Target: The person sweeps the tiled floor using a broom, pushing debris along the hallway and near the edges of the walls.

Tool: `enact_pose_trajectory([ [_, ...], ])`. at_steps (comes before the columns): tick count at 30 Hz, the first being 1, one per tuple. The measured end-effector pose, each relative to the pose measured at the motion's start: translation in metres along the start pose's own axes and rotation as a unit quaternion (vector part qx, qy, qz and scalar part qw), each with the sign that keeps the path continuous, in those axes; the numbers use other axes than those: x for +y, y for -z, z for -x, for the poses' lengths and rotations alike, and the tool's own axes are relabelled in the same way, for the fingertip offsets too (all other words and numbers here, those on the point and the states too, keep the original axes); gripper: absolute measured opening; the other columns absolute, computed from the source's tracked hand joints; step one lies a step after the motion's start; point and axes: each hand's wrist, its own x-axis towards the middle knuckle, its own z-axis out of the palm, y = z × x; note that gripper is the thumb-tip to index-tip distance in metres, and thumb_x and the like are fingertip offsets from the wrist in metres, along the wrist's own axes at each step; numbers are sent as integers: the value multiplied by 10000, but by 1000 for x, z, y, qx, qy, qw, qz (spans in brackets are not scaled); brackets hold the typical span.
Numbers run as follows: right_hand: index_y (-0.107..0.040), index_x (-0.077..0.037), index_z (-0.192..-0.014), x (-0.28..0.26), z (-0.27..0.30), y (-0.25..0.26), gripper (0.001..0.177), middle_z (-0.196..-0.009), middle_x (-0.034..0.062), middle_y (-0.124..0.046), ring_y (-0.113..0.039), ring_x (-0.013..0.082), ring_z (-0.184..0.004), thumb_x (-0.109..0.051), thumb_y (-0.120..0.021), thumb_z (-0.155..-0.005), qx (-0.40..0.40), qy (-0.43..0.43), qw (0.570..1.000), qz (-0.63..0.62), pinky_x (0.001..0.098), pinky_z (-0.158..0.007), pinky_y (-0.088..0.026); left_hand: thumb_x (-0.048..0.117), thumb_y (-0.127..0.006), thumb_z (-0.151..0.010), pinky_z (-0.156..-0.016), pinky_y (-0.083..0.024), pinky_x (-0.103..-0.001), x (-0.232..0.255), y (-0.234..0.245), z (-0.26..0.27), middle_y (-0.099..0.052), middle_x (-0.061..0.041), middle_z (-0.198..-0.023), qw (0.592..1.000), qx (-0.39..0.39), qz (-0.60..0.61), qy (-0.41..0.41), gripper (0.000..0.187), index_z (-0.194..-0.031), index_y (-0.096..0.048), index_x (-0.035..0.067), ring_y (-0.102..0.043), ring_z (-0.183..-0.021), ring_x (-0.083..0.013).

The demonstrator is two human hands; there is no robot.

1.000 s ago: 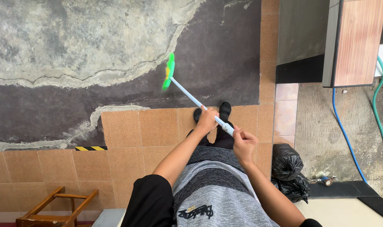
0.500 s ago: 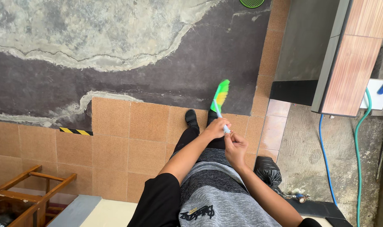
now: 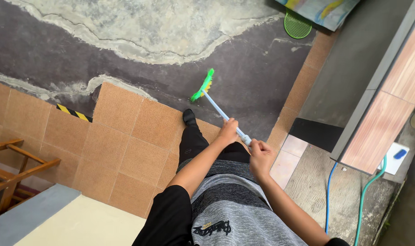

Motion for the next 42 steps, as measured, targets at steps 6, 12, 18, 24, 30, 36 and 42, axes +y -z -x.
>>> enact_pose_trajectory([
  [6,-419,-48,-615,-82,28,7,450,-712,38,-562,-435,82,-658,-10,-638,-1007,-64,50,995,-65,258,-614,-371,46,-745,-745,-894,-467,-560,55,13,-2,-664,-188,-891,989,-85,100,-64,130,-802,-629,33,-648,-934,-429],
  [12,-385,-47,-608,-66,26,-91,465,-622,-15,-438,-309,63,-589,-7,-634,-998,-80,13,995,66,267,-527,-267,44,-726,-761,-773,-515,-507,-1,66,-7,-668,-180,-881,976,-122,178,-20,120,-798,-613,24,-664,-908,-424],
  [18,-321,-55,-645,7,8,-206,469,-652,-47,-399,-315,47,-629,20,-639,-982,-170,69,982,51,254,-567,-281,31,-720,-754,-839,-483,-496,-139,140,-3,-628,-139,-860,990,2,134,-47,166,-829,-578,71,-611,-894,-406],
  [24,-281,-45,-669,60,-26,-339,483,-645,-31,-389,-335,59,-637,60,-633,-983,-242,108,964,9,261,-596,-330,48,-758,-697,-946,-434,-545,-276,240,-35,-604,-149,-957,998,-42,-2,47,222,-829,-581,71,-568,-1002,-423],
  [30,-305,-28,-637,17,-35,-369,469,-661,-13,-454,-402,68,-649,51,-614,-981,-193,118,974,10,255,-586,-330,31,-780,-702,-1131,-307,-634,-285,280,-64,-615,-161,-990,997,-41,-23,63,226,-855,-615,54,-582,-1061,-433],
  [36,-333,-34,-600,-87,26,-319,497,-607,-22,-415,-400,62,-616,3,-623,-1002,-93,111,983,112,260,-573,-337,45,-783,-720,-1109,-343,-594,-170,291,-59,-644,-149,-919,995,-81,63,-21,174,-796,-627,51,-626,-977,-405],
  [42,-345,-45,-623,-106,47,-338,473,-604,-37,-398,-297,39,-589,-26,-628,-1003,-106,62,980,154,273,-516,-259,1,-723,-784,-1026,-455,-541,-145,263,-56,-669,-94,-896,972,-131,182,-74,129,-802,-613,66,-665,-892,-356],
])
